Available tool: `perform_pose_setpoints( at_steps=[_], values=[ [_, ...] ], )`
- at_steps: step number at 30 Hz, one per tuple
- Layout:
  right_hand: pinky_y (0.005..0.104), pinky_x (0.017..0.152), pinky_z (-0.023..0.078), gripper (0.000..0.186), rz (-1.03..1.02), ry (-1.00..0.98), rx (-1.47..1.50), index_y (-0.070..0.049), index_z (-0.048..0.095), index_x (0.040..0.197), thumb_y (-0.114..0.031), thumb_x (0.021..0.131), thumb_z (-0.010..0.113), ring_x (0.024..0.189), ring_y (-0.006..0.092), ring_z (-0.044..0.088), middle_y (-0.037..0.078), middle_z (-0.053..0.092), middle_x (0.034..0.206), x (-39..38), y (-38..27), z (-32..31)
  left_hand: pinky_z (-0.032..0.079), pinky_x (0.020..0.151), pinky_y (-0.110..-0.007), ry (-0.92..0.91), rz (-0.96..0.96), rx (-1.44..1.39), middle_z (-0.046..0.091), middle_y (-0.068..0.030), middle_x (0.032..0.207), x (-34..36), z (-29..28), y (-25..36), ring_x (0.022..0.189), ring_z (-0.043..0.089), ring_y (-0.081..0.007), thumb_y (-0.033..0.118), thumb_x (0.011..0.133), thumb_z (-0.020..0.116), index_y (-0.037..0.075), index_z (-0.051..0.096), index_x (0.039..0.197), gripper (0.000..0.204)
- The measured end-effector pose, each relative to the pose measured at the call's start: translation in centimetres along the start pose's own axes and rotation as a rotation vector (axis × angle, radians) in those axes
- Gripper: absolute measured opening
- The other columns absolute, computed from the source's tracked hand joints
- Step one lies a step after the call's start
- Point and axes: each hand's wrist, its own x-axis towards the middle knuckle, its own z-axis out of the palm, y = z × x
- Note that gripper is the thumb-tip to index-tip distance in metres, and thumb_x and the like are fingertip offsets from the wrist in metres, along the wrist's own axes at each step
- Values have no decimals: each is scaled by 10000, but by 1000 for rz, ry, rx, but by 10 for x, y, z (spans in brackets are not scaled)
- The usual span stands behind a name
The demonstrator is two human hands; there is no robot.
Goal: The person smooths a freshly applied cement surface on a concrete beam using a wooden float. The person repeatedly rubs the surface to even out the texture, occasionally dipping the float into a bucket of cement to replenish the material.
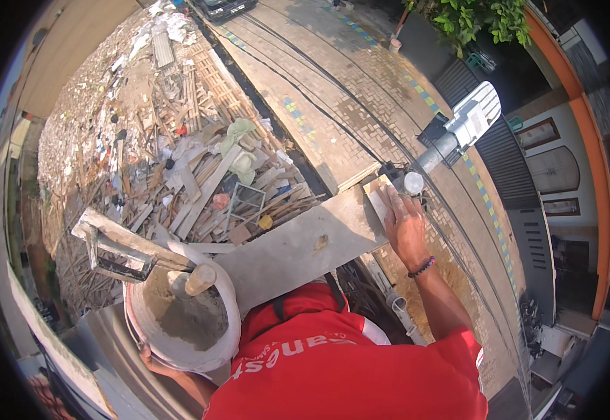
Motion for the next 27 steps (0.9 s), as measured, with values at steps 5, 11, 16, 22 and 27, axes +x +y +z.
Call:
perform_pose_setpoints(
  at_steps=[5, 11, 16, 22, 27],
  values=[
    [448, 870, 496, 535, -22, -12, 58, -23, 550, 1350, 9, 820, 616, 949, 375, 592, 201, 649, 1056, 6, 1, 17, 445, 986, -467, -96, 7, -9, 566, -188, 1289, 4, -7, -1, 1154, 552, -353, 325, 771, 617, -31, 516, 1308, 652],
    [459, 890, 489, 521, -22, -36, 59, -17, 551, 1346, 7, 829, 608, 957, 389, 589, 207, 645, 1054, -7, 5, 13, 432, 1001, -474, -81, -2, 0, 559, -194, 1299, 7, -14, 0, 1162, 546, -361, 326, 773, 613, -37, 502, 1324, 669],
    [459, 900, 489, 527, 4, -130, 19, -31, 552, 1353, 3, 829, 606, 976, 385, 592, 206, 644, 1053, -32, 8, -14, 426, 1001, -467, -75, -8, -11, 548, -195, 1303, 0, -5, 1, 1166, 534, -361, 332, 773, 615, -37, 502, 1321, 670],
    [455, 890, 492, 537, 70, -125, 46, -31, 556, 1348, 6, 816, 619, 973, 378, 589, 201, 640, 1039, -5, -5, -5, 434, 990, -459, -76, 9, -1, 557, -188, 1286, 6, -14, -1, 1149, 547, -347, 338, 778, 607, -42, 502, 1316, 667],
    [467, 858, 492, 539, -84, 9, 71, -16, 550, 1347, 15, 813, 620, 934, 377, 581, 202, 641, 1048, 2, -7, 20, 447, 977, -454, -68, 6, -24, 571, -180, 1266, 6, -12, -3, 1126, 567, -332, 333, 785, 603, -42, 499, 1318, 660]
  ],
)
